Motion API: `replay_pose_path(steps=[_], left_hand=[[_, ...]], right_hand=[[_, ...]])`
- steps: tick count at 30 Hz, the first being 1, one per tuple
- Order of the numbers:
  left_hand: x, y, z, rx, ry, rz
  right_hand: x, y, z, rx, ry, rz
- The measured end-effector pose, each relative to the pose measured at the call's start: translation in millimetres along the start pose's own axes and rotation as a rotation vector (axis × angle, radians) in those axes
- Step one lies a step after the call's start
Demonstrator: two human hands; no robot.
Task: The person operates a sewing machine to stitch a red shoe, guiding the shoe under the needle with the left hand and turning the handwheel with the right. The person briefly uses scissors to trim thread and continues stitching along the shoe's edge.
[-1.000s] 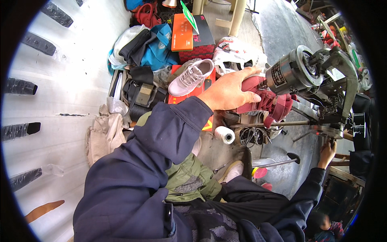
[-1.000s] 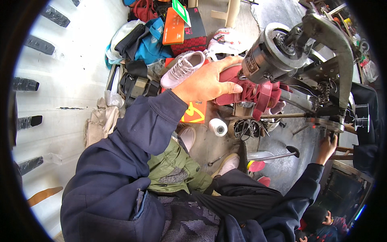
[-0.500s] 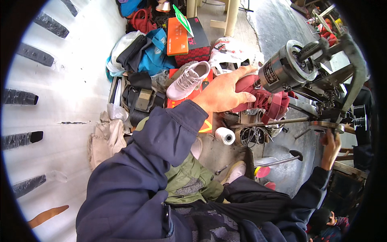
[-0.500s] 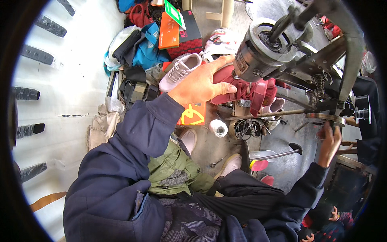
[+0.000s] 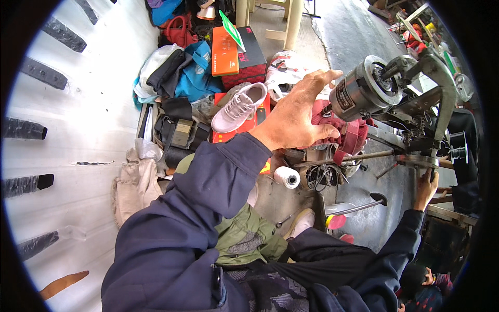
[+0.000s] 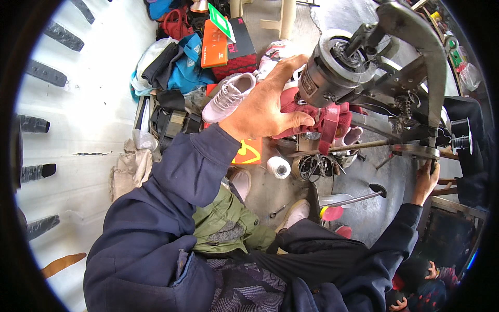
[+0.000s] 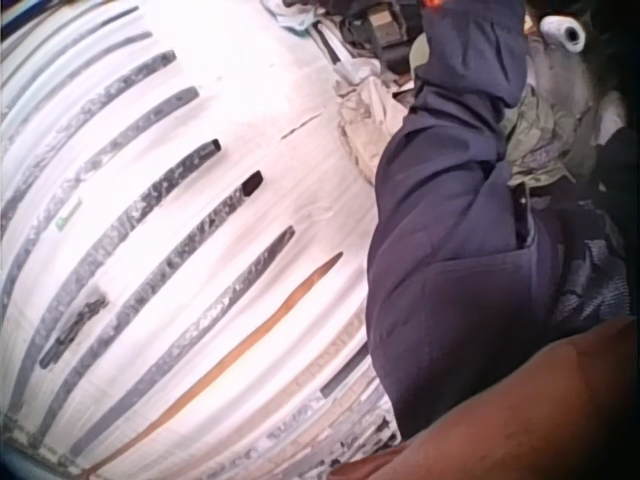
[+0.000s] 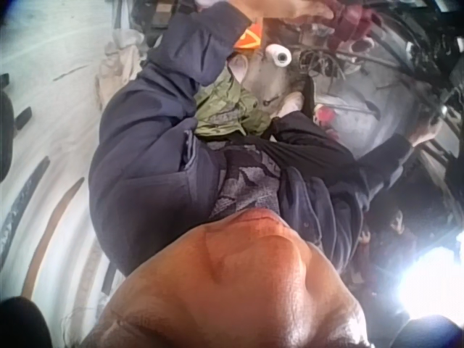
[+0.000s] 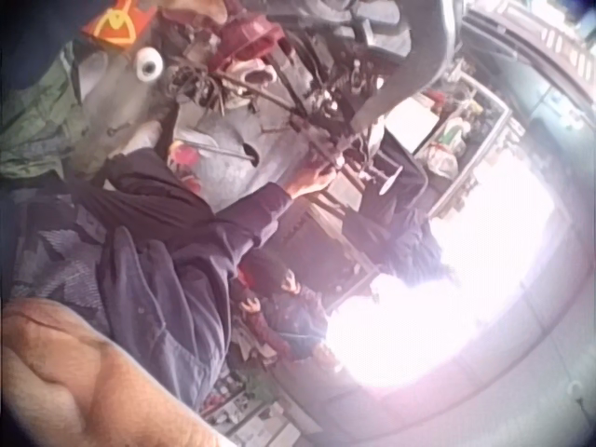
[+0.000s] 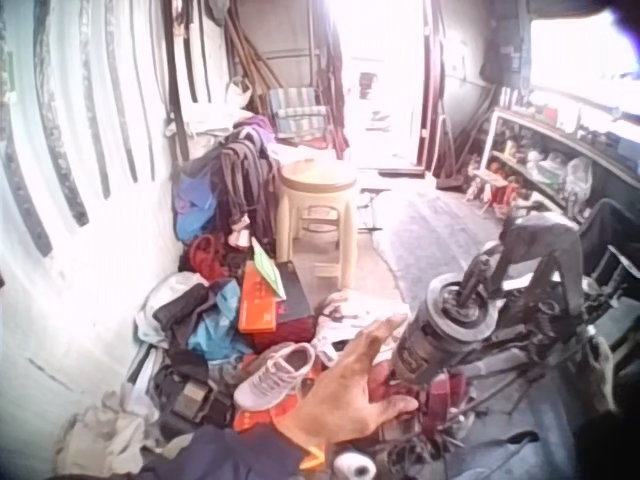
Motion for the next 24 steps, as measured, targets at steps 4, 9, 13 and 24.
replay_pose_path(steps=[4,9,13,24], left_hand=[[0.8,-2.0,0.2,-0.042,0.038,-0.064],[2.3,-2.9,1.1,-0.025,0.085,-0.074],[3.0,-1.9,3.9,0.079,0.017,0.008],[-22.0,25.3,-2.8,-0.027,0.261,-0.513]], right_hand=[[24.8,19.7,35.3,-0.071,0.094,0.190],[-21.7,77.6,106.7,-0.500,0.033,0.257],[-64.2,91.2,106.8,-0.537,0.037,0.259],[-121.6,99.8,91.3,-0.513,0.067,0.089]])
Point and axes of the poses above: each hand's wrist, its own y-axis away from the middle knuckle, its own z-axis out of the palm, x = y × z, the point moved 3 cm from there along -y, towards the middle knuckle, and after that the axes turned 12 degrees about y, right-handed, at the moved point
